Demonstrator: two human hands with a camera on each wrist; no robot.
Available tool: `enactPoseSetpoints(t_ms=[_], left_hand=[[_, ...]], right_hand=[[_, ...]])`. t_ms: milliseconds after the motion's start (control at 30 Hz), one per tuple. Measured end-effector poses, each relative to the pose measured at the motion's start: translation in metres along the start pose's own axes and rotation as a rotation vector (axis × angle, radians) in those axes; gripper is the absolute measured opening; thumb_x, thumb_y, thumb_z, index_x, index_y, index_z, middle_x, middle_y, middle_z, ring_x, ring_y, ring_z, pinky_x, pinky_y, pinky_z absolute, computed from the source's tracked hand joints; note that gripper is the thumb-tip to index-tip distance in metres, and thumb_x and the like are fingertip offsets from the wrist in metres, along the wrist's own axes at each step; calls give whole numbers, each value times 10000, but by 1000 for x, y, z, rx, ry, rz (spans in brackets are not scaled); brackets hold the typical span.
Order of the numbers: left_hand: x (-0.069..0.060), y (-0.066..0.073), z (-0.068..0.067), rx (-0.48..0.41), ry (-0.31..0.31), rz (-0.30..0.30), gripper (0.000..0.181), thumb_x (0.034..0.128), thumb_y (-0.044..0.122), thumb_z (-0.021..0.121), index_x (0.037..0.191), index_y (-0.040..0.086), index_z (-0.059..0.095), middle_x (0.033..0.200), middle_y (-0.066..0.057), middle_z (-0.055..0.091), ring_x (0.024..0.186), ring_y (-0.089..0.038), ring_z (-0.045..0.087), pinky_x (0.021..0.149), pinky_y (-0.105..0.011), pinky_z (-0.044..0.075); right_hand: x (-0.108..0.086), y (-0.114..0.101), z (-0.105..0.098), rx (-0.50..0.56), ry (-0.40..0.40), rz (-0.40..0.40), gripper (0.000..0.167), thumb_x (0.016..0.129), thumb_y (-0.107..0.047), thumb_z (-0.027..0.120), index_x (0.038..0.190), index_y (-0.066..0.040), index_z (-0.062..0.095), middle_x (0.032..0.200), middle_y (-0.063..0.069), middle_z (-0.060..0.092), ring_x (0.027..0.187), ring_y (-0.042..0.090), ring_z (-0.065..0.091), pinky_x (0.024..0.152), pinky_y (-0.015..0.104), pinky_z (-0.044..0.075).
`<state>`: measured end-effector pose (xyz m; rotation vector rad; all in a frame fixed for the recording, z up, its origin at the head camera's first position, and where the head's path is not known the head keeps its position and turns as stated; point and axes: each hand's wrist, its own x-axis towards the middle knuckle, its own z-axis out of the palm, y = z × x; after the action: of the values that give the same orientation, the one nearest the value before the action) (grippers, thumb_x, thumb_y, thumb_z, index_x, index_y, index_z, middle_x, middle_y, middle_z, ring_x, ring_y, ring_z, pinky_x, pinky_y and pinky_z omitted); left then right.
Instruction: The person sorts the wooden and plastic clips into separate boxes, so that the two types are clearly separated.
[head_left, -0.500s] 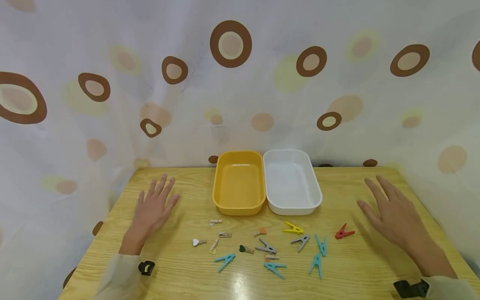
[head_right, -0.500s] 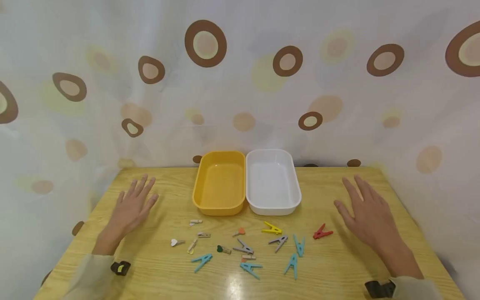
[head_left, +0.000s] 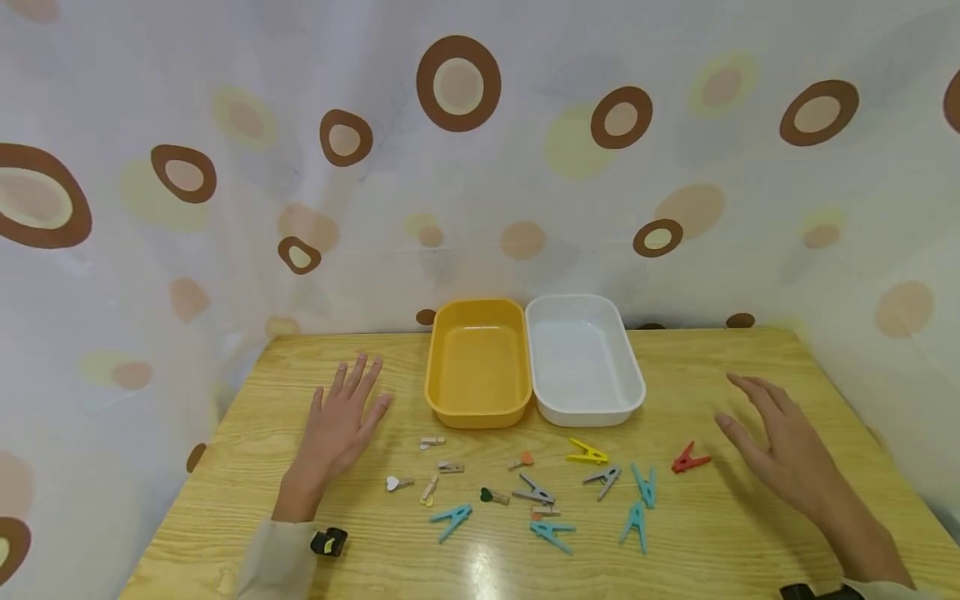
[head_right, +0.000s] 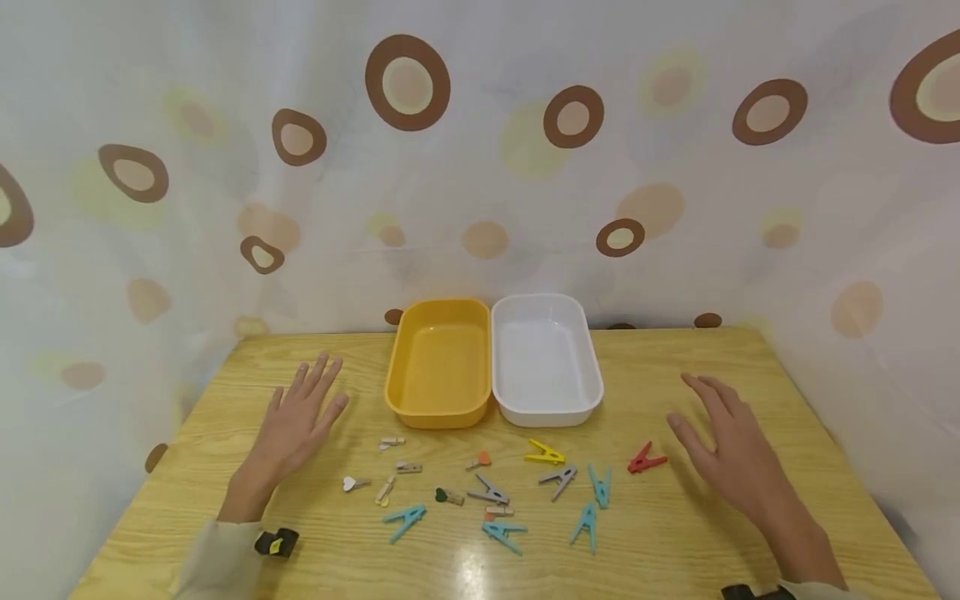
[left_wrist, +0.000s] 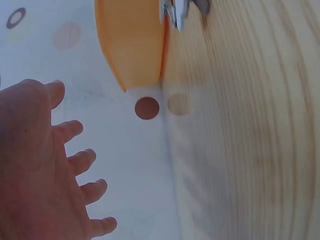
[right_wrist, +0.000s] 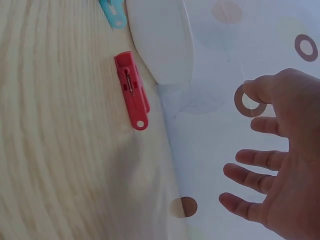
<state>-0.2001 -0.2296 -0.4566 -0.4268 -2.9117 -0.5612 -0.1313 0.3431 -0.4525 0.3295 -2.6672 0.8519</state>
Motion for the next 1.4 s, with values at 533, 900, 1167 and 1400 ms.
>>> enactPoseSetpoints(t_ms=[533, 900, 1167, 1400], left_hand=[[14, 36, 21, -30, -35, 44, 638, 1107, 479, 381, 1660, 212, 207, 1716, -30, 139, 1569, -350, 65, 1159, -738, 80], [18, 51, 28, -27, -124, 75, 672, 1107, 503, 353, 1664, 182, 156, 1711, -45, 129, 1564, -354, 66, 1149, -755, 79], [19, 52, 32, -6, -123, 91, 687, 1103, 515, 359, 1660, 160, 172, 1704, -18, 136, 1559, -366, 134, 1149, -751, 104], [18, 53, 31, -12, -150, 85, 699, 1103, 520, 348, 1659, 149, 144, 1709, -46, 142, 1565, -335, 88, 1152, -747, 100]], right_hand=[[-11, 21, 26, 189, -81, 57, 546, 1030, -147, 642, 1532, -57, 444, 1421, 219, 519, 1050, -65, 561, 732, 195, 542], [-18, 27, 31, 228, -150, 32, 454, 974, -107, 720, 1409, -84, 589, 1309, -104, 613, 1050, 27, 590, 780, 204, 507], [-17, 29, 31, 233, -176, -10, 451, 926, -82, 771, 1355, -77, 631, 1253, -4, 654, 1040, 39, 561, 793, 204, 468], [-15, 33, 32, 253, -228, -35, 378, 937, -78, 759, 1304, -88, 665, 1273, 56, 653, 1091, 0, 588, 841, 169, 477]])
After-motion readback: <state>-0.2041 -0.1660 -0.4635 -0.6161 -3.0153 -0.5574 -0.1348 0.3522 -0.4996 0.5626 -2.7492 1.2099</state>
